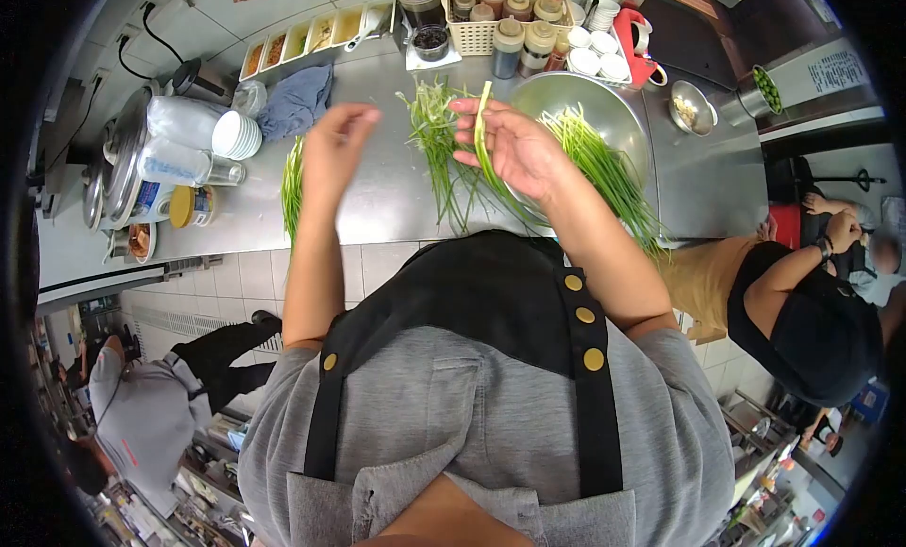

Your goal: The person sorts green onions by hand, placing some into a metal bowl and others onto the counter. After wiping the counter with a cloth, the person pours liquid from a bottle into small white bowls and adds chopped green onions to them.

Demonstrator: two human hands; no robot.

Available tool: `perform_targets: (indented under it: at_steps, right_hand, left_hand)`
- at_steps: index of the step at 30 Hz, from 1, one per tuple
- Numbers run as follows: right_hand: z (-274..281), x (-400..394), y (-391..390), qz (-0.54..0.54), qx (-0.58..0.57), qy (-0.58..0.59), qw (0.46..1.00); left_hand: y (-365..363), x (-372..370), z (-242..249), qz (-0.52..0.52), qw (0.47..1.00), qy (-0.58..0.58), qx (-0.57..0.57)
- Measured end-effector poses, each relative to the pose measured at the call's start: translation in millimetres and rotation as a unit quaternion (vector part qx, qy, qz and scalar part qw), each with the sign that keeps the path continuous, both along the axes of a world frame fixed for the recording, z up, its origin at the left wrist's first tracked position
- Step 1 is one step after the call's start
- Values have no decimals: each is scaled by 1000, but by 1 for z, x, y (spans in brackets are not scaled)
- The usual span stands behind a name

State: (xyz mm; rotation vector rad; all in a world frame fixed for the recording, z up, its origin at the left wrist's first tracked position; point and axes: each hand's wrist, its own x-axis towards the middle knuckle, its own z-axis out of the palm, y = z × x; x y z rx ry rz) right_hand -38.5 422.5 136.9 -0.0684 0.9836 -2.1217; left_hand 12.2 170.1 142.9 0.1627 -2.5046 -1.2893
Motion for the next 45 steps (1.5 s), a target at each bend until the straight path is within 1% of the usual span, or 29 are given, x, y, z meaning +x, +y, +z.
perform_targets:
  at_steps: [2, 3, 4, 5, 6, 7, 8, 9, 10, 11, 13, 14, 15, 17, 18, 20, 24, 26, 27, 29, 30, 32, 33, 35, 39, 41, 42, 44, 45]
  right_hand:
    - [3, 3, -5, -23, 1, -3, 1000]
    - [6, 5, -7, -24, 1, -1, 1000]
    - [8, 6, -9, -26, 9, 18, 999]
    - [9, 7, -10, -29, 18, 37, 999]
    - [6, 8, -10, -21, 15, 40, 999]
    - [8, 10, -11, -23, 14, 43, 999]
    - [11, 13, -12, -48, 28, 37, 998]
    - [12, 15, -12, -73, 41, 31, 996]
    - [5, 16, -9, -68, 72, 46, 994]
    - [1, 18, -7, -68, 72, 47, 994]
    - [-6, 24, -4, -52, 148, 219, 963]
    - [-15, 22, -2, -52, 165, 231, 957]
    - [-16, 22, 0, -53, 165, 231, 957]
    - [-17, 21, 3, -42, 182, 178, 966]
    - [-15, 22, 2, -43, 181, 178, 966]
    - [-12, 25, -3, -79, 179, 217, 956]
    - [-24, 22, -4, -79, 172, 233, 954]
    - [-23, 23, -2, -78, 229, 247, 938]
    - [-24, 22, 0, -77, 229, 247, 938]
    - [-28, 21, 2, -76, 277, 285, 915]
    - [-23, 22, 1, -74, 276, 285, 915]
    - [-10, 28, 1, -61, 391, 344, 852]
    - [-12, 28, 1, -59, 390, 344, 852]
    - [-18, 29, 2, -58, 396, 352, 846]
    - [-21, 29, 0, -54, 373, 356, 855]
    - [-23, 29, 0, -34, 311, 302, 900]
    - [-23, 29, 0, -34, 312, 301, 901]
    - [-22, 28, -1, -39, 287, 277, 916]
    - [-22, 28, 0, -40, 287, 277, 916]
  left_hand:
    - [45, 6, 15, -88, 995, 36, 8]
    - [61, 6, 15, -89, 995, 38, 8]
    - [75, 6, 15, -113, 993, 27, 33]
    - [83, 6, 15, -136, 989, 17, 59]
    - [85, 2, 8, -137, 989, 19, 58]
    - [86, -3, -5, -151, 976, -13, 158]
    - [86, -7, -14, -163, 952, -47, 256]
    - [85, -8, -16, -165, 951, -46, 256]
    - [82, -9, -17, -151, 950, -50, 268]
    - [78, -9, -17, -136, 949, -54, 280]
    - [74, -9, -16, -144, 947, -64, 279]
    - [73, -9, -16, -152, 945, -75, 279]
    - [72, -8, -16, -153, 945, -76, 278]
    - [73, -7, -17, -162, 944, -81, 275]
    - [74, -5, -15, -162, 944, -81, 275]
    - [78, -2, -8, -148, 932, -90, 318]
    - [80, -2, -16, -152, 916, -111, 353]
    - [78, -2, -16, -161, 921, -82, 346]
    - [77, -2, -15, -160, 921, -81, 346]
    - [74, -1, -15, -112, 971, -77, 196]
    - [72, -1, -14, -110, 971, -76, 196]
    - [67, -2, -9, -60, 995, -11, 82]
    - [63, -4, -9, -59, 995, -11, 82]
    - [56, -9, -10, -22, 999, 17, 22]
    - [47, -17, -15, -6, 999, 39, -1]
    - [44, -19, -17, 4, 999, 43, -19]
    - [44, -20, -17, 3, 999, 42, -18]
    - [43, -21, -15, 1, 996, 54, -74]
    - [41, -22, -15, 1, 996, 54, -74]
